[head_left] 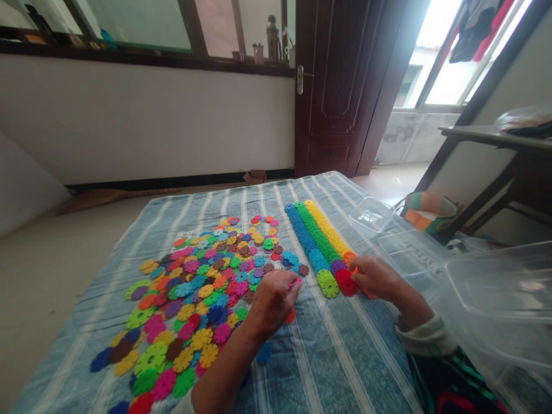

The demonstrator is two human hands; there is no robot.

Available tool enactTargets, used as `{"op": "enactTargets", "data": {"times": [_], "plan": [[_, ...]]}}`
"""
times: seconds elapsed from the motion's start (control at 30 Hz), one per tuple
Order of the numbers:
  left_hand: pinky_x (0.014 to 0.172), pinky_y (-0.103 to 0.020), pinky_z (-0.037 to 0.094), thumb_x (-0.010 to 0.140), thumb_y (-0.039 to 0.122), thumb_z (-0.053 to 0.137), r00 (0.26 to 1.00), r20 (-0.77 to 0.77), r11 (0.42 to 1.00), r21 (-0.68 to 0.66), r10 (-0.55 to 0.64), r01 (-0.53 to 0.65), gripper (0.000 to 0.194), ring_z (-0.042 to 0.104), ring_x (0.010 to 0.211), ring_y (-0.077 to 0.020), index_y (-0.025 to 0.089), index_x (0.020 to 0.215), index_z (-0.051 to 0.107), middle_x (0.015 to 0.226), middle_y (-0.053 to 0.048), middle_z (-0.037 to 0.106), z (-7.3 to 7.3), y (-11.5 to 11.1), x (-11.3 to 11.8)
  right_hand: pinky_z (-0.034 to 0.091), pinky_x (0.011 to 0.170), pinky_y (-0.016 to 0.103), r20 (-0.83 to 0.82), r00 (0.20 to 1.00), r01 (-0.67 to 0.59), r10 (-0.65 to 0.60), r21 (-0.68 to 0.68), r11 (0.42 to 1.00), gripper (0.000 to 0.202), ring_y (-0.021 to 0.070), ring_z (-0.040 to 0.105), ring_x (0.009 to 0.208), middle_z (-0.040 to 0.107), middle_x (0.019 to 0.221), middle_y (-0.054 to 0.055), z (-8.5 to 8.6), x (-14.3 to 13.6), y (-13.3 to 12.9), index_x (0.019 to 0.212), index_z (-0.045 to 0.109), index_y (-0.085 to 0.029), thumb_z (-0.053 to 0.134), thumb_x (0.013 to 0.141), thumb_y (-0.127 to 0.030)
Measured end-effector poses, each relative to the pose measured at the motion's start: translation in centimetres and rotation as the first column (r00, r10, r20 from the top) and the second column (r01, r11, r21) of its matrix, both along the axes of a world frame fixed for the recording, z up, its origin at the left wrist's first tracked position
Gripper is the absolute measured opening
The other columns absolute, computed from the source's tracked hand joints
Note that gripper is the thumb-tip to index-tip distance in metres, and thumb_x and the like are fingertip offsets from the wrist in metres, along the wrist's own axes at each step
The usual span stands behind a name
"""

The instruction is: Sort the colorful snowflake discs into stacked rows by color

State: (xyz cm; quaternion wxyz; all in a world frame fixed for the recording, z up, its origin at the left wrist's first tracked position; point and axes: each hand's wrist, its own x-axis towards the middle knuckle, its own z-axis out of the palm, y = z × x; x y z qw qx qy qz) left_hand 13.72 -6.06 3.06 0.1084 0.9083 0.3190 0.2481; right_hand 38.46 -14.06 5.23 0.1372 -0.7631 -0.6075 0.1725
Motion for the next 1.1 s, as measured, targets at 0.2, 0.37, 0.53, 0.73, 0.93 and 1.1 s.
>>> {"op": "enactTargets", "data": {"times": [0.2, 0.37, 0.53, 0.73, 0.93, 1.1], "plan": [[0.064, -0.027, 0.043, 0.089, 0.023, 0.054, 1.0, -0.003, 1.0, -0.002, 0.014, -0.014, 0.019, 0.059, 0.068, -0.0161, 0.017, 0.073, 0.063, 0.071, -0.003, 0.066, 0.1, -0.2, -0.5, 0.029, 0.049, 0.021, -0.08, 0.997, -0.015, 0.014, -0.016, 1.0, 0.015, 0.0096, 0.05, 0.048, 0.056, 0.055, -0.003, 0.2, -0.6, -0.2, 0.065, 0.061, -0.017, 0.053, 0.071, -0.006], [0.069, -0.028, 0.045, 0.087, 0.022, 0.057, 0.999, -0.038, 1.0, -0.004, 0.031, -0.031, 0.013, 0.06, 0.073, -0.0165, 0.017, 0.076, 0.062, 0.074, -0.003, 0.066, -0.1, -1.3, -1.9, 0.035, 0.05, 0.021, -0.204, 0.958, -0.187, 0.203, 0.096, 0.978, 0.014, 0.0108, 0.052, 0.05, 0.057, 0.059, -0.002, -1.2, -3.2, -0.5, 0.066, 0.058, -0.018, 0.051, 0.078, -0.017], [0.078, -0.033, 0.049, 0.086, 0.02, 0.056, 0.971, -0.138, 0.98, 0.016, 0.197, -0.197, 0.008, 0.061, 0.084, -0.0199, 0.017, 0.08, 0.061, 0.082, -0.005, 0.066, 0.4, -2.5, -5.6, 0.039, 0.056, 0.024, -0.284, 0.872, -0.364, 0.398, 0.166, 0.917, 0.021, 0.0146, 0.057, 0.06, 0.061, 0.064, 0.0, -2.7, -7.1, -1.0, 0.076, 0.059, -0.02, 0.047, 0.088, -0.032], [0.104, -0.05, 0.039, 0.081, 0.032, 0.065, 0.767, -0.286, 0.81, 0.065, 0.574, -0.583, 0.03, 0.049, 0.125, -0.0336, 0.017, 0.107, 0.064, 0.13, -0.014, 0.059, 0.4, -4.4, -11.1, 0.038, 0.057, 0.025, -0.218, 0.843, -0.454, 0.493, 0.205, 0.867, 0.027, 0.0148, 0.057, 0.06, 0.06, 0.064, -0.001, -4.2, -10.3, -1.7, 0.074, 0.056, -0.02, 0.041, 0.092, -0.034], [0.107, -0.055, 0.035, 0.086, 0.049, 0.056, 0.6, -0.416, 0.646, -0.039, 0.683, -0.762, 0.059, 0.043, 0.132, -0.0373, 0.013, 0.132, 0.052, 0.14, -0.02, 0.051, 0.3, -4.9, -11.4, 0.038, 0.053, 0.022, -0.222, 0.803, -0.496, 0.554, 0.268, 0.826, 0.028, 0.0129, 0.056, 0.055, 0.06, 0.061, -0.002, -5.7, -11.5, -1.8, 0.071, 0.054, -0.021, 0.043, 0.093, -0.034], [0.112, -0.055, 0.031, 0.086, 0.047, 0.057, 0.763, -0.384, 0.787, -0.132, 0.52, -0.603, 0.058, 0.033, 0.14, -0.0351, 0.018, 0.136, 0.049, 0.15, -0.015, 0.041, -0.9, -5.4, -9.0, 0.04, 0.051, 0.022, -0.25, 0.802, -0.474, 0.543, 0.288, 0.832, 0.029, 0.0133, 0.056, 0.054, 0.059, 0.06, -0.002, -6.6, -11.3, -1.9, 0.071, 0.058, -0.021, 0.044, 0.092, -0.036]]}}
